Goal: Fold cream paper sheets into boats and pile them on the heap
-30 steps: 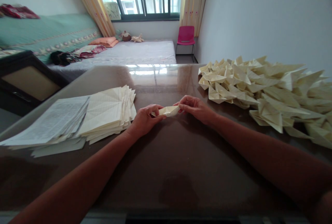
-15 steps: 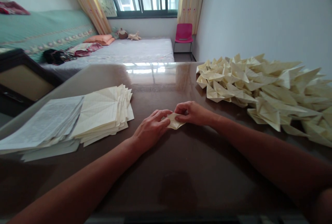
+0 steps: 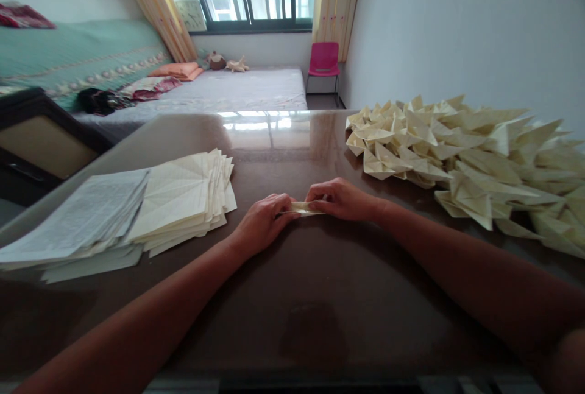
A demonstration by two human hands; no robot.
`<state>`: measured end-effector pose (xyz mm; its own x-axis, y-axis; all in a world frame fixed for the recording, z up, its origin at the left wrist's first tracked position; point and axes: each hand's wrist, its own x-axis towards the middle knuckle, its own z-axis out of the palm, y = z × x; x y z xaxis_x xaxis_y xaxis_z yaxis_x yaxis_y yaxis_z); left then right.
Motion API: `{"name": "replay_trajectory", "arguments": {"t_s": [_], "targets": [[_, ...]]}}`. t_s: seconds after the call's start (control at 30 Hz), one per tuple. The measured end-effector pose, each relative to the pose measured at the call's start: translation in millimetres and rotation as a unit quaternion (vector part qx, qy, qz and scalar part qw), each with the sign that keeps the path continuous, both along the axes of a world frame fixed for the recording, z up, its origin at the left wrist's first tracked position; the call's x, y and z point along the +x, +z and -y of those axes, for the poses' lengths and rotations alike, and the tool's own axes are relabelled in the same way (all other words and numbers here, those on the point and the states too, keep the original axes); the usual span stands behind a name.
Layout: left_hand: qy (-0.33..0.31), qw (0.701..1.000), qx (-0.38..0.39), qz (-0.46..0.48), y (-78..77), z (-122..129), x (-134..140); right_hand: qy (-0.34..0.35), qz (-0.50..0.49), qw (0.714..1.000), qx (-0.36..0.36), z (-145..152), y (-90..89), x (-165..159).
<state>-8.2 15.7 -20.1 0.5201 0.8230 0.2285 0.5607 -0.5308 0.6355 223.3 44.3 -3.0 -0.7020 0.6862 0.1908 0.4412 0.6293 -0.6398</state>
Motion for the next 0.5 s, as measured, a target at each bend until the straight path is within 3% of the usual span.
{"name": "replay_trajectory", "arguments": {"t_s": [0.17,0.33,0.4,0.5], "targets": [[0.030,0.996,-0.069,0.038,1.0,-2.6,-1.8,-0.032,-0.058,0.988,-0.142,-4.5,-1.5,0.3],[0.051,0.989,-0.105,0.087,4.6,-5.7,-2.4,-0.048,-0.157,0.941,-0.295,-6.3,-3.5,-0.7],[0.055,0.988,-0.108,0.094,5.0,-5.3,-1.7,-0.055,-0.164,0.938,-0.302,-4.9,-3.9,-2.2],[0.049,0.987,-0.117,0.096,4.9,-3.4,0.0,-0.081,-0.120,0.958,-0.248,-1.6,-5.0,-5.7]]}}
